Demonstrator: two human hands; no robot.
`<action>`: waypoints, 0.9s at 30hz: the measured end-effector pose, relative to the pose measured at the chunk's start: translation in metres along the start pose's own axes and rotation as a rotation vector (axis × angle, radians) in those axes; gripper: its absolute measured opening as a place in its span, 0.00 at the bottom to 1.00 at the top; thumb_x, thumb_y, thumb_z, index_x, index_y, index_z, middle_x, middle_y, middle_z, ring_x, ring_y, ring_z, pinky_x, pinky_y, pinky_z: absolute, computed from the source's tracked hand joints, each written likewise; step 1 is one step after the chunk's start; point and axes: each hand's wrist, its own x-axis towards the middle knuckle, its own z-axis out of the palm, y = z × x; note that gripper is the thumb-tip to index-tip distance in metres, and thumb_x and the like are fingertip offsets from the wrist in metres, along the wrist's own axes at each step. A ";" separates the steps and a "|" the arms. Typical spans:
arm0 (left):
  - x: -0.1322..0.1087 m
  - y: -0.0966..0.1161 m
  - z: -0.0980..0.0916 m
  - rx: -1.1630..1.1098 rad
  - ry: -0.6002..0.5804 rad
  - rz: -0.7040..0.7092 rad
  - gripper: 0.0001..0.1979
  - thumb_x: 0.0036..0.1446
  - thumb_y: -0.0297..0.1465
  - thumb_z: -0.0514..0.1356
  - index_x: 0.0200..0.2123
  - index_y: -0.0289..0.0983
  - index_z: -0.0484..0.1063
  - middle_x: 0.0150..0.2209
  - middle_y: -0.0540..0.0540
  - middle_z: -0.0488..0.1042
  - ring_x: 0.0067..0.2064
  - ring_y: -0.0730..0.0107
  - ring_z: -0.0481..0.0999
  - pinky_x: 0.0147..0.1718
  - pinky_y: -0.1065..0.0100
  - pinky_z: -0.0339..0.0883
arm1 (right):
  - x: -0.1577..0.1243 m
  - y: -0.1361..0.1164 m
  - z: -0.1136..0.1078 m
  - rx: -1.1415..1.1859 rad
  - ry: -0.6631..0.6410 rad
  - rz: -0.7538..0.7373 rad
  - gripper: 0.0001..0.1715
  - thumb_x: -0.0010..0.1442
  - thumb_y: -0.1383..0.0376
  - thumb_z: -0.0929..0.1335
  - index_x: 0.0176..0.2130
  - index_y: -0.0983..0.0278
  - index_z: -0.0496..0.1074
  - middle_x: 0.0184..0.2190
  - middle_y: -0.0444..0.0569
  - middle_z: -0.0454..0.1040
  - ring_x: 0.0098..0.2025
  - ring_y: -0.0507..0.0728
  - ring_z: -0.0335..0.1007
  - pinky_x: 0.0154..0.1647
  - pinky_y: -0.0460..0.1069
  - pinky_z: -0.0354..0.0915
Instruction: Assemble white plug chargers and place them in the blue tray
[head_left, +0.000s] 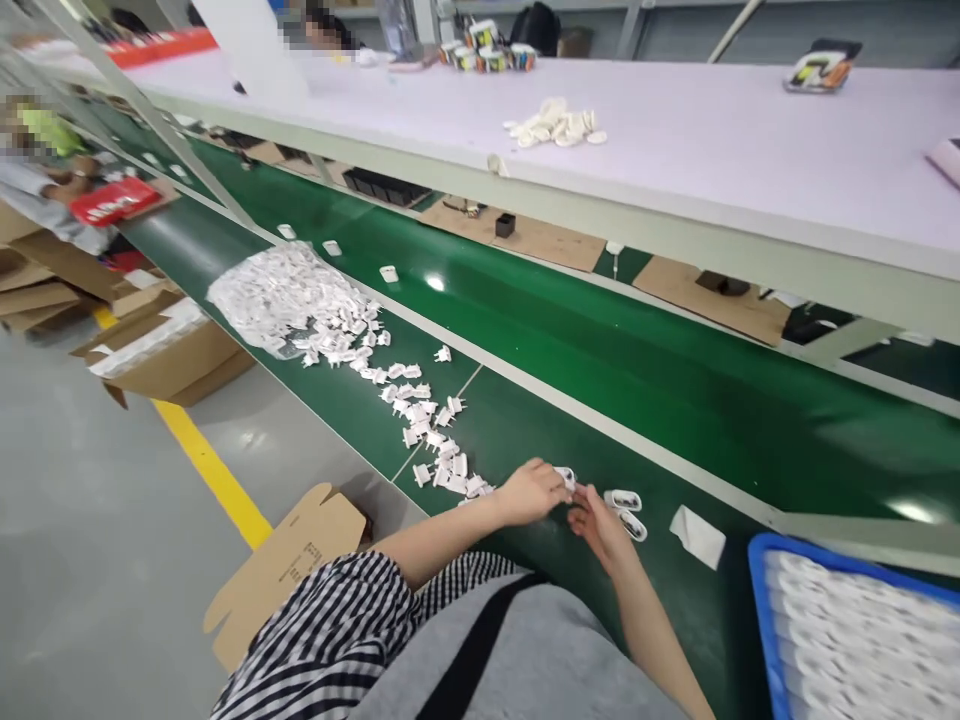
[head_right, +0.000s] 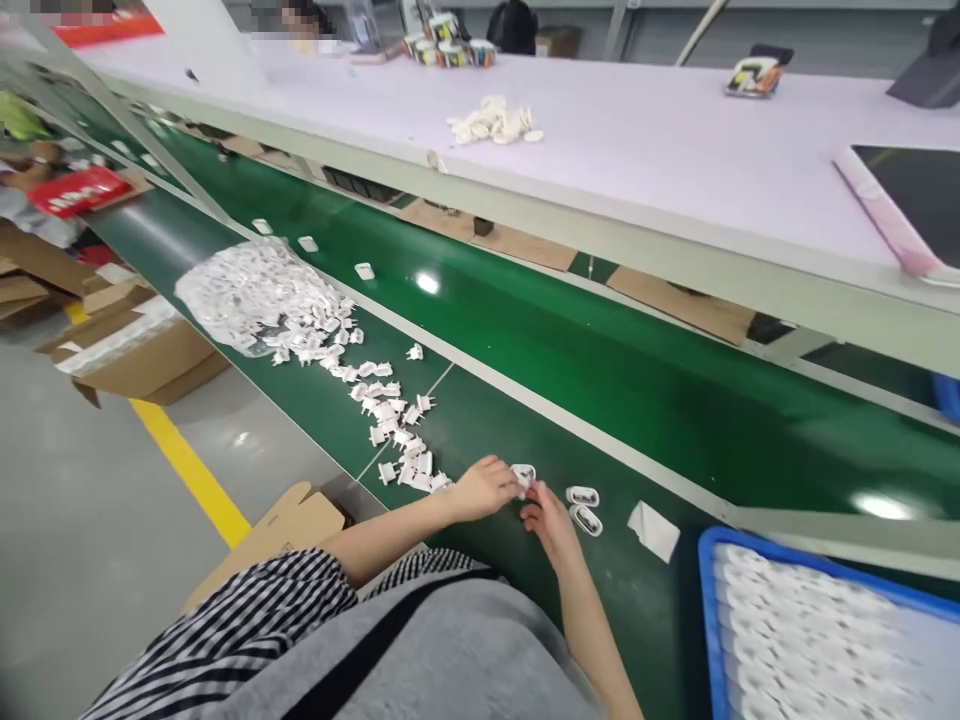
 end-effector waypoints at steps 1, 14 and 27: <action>-0.001 0.017 0.005 -0.029 0.004 0.076 0.10 0.52 0.27 0.46 0.31 0.37 0.66 0.30 0.48 0.67 0.36 0.73 0.63 0.37 0.69 0.55 | 0.002 0.002 0.001 0.044 -0.045 0.034 0.18 0.39 0.53 0.65 0.26 0.64 0.65 0.17 0.41 0.63 0.15 0.46 0.56 0.12 0.42 0.53; -0.009 0.014 0.050 -0.465 -0.100 -0.769 0.16 0.39 0.30 0.57 0.36 0.37 0.63 0.37 0.48 0.63 0.37 0.70 0.66 0.36 0.70 0.60 | 0.032 0.024 -0.040 -0.394 0.244 -0.395 0.15 0.34 0.58 0.68 0.25 0.63 0.69 0.30 0.48 0.66 0.33 0.55 0.63 0.34 0.51 0.61; 0.022 0.007 0.066 -0.692 0.067 -0.783 0.18 0.44 0.27 0.53 0.42 0.35 0.59 0.34 0.49 0.69 0.27 0.79 0.67 0.31 0.74 0.62 | 0.048 0.013 -0.012 -1.204 0.112 -0.648 0.14 0.49 0.71 0.56 0.34 0.63 0.66 0.40 0.49 0.66 0.44 0.54 0.59 0.43 0.50 0.57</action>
